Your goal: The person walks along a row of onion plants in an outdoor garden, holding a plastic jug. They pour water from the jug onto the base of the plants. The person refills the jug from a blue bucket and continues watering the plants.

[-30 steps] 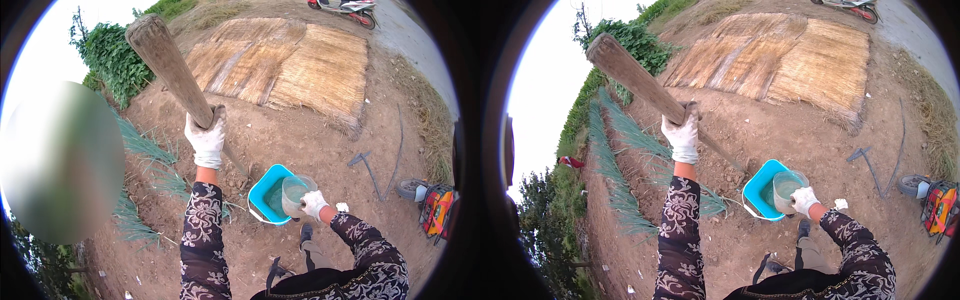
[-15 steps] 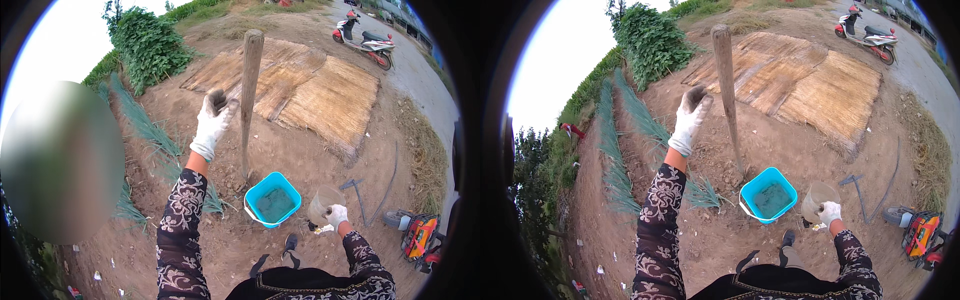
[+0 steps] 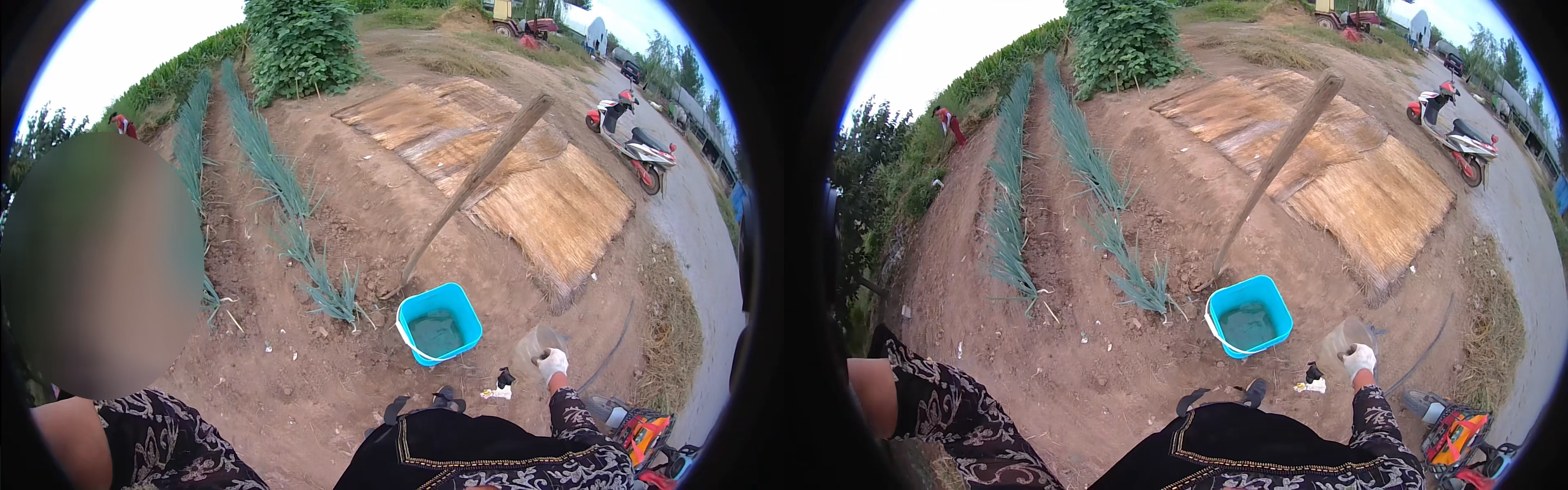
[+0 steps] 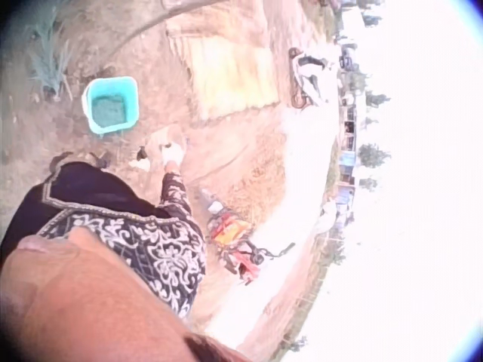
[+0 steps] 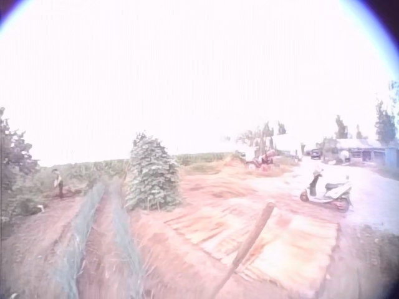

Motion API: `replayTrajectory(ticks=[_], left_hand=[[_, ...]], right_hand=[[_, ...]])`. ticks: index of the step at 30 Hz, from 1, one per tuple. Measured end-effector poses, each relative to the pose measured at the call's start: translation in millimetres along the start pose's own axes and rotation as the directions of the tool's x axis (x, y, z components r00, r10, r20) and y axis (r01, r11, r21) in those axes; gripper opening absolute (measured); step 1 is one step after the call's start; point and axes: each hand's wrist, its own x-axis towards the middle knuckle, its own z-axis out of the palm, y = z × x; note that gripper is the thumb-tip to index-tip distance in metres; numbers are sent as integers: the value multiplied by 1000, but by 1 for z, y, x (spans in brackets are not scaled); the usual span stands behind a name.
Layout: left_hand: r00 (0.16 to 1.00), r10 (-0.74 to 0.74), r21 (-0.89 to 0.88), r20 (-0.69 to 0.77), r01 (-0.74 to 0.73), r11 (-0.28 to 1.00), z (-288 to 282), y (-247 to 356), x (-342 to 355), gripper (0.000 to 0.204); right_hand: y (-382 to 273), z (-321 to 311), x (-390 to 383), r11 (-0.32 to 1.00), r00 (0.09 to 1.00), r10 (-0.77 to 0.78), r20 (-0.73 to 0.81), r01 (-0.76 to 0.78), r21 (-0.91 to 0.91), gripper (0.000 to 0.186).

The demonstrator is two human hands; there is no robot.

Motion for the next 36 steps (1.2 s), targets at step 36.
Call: replayTrajectory(ticks=[36], left_hand=[[980, -163, 364, -117, 195, 911, 58, 94, -90, 44]], right_hand=[[-65, -17, -26, 983, 986, -167, -11, 166, -75, 30]])
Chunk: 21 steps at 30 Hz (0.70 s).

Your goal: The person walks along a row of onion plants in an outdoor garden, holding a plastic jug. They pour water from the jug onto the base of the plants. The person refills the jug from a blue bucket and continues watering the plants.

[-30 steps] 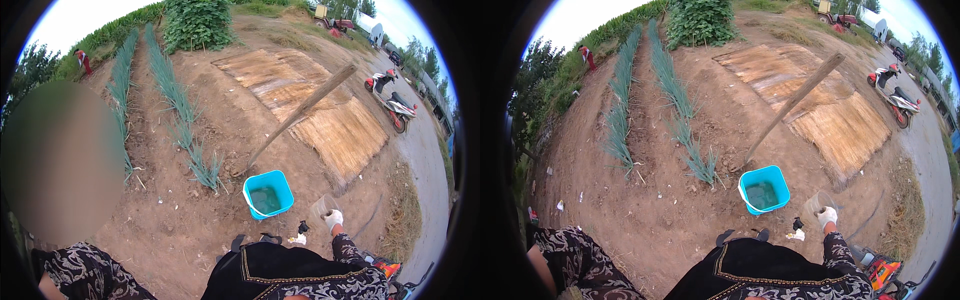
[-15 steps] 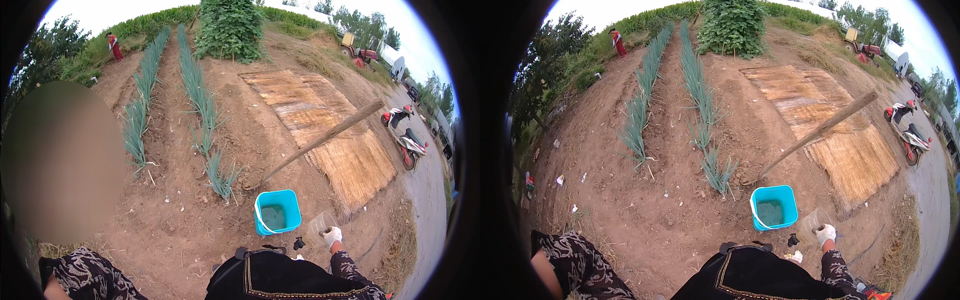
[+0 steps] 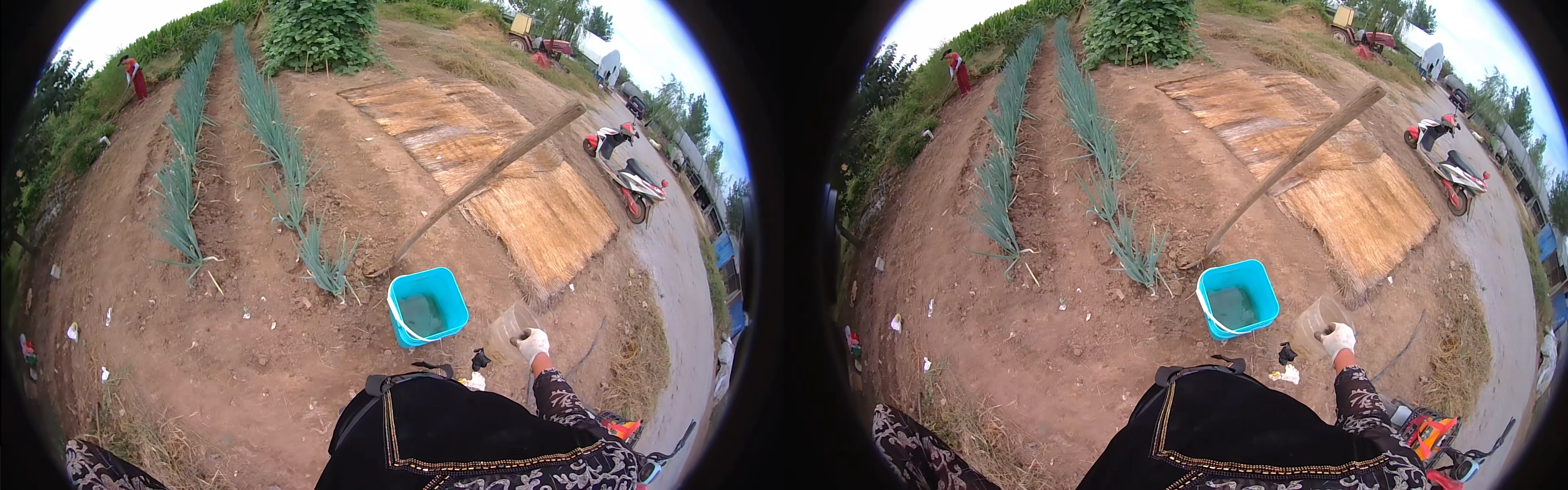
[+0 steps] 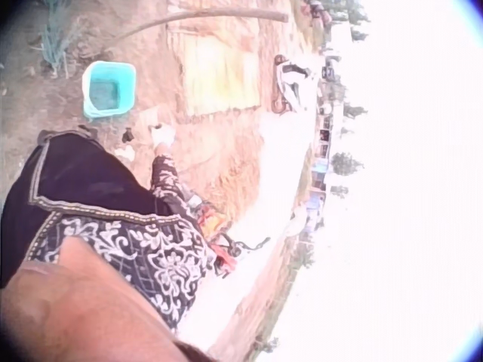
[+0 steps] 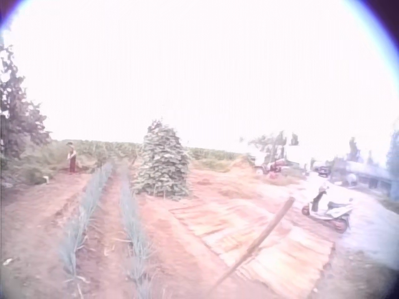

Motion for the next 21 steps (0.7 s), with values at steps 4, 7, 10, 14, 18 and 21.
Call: replayTrajectory(ticks=[4, 7, 10, 14, 18, 21], left_hand=[[1000, 10, -1, 3, -10, 1000, 0, 4, 1, 43], [1000, 21, 5, 1, -21, 1000, 0, 5, 2, 42], [1000, 27, 15, 0, -27, 1000, -1, 7, 1, 41], [1000, 28, 22, 7, -28, 999, -1, 10, -2, 40], [1000, 21, 22, 2, -21, 1000, 0, 10, -5, 38], [1000, 15, 17, 6, -15, 1000, 1, 10, -2, 37]], right_hand=[[4, 1, -13, 999, 998, 46, 39, -46, 1, 31], [15, 5, -17, 998, 998, 53, 24, -54, 36, 31], [23, 10, -18, 997, 998, 62, 22, -63, 49, 31], [16, 2, -27, 997, 998, 69, -3, -69, 38, 30], [30, 10, -28, 991, 994, 90, -58, -83, 106, 29], [27, 9, -30, 984, 992, 125, 9, -126, 124, 29]])
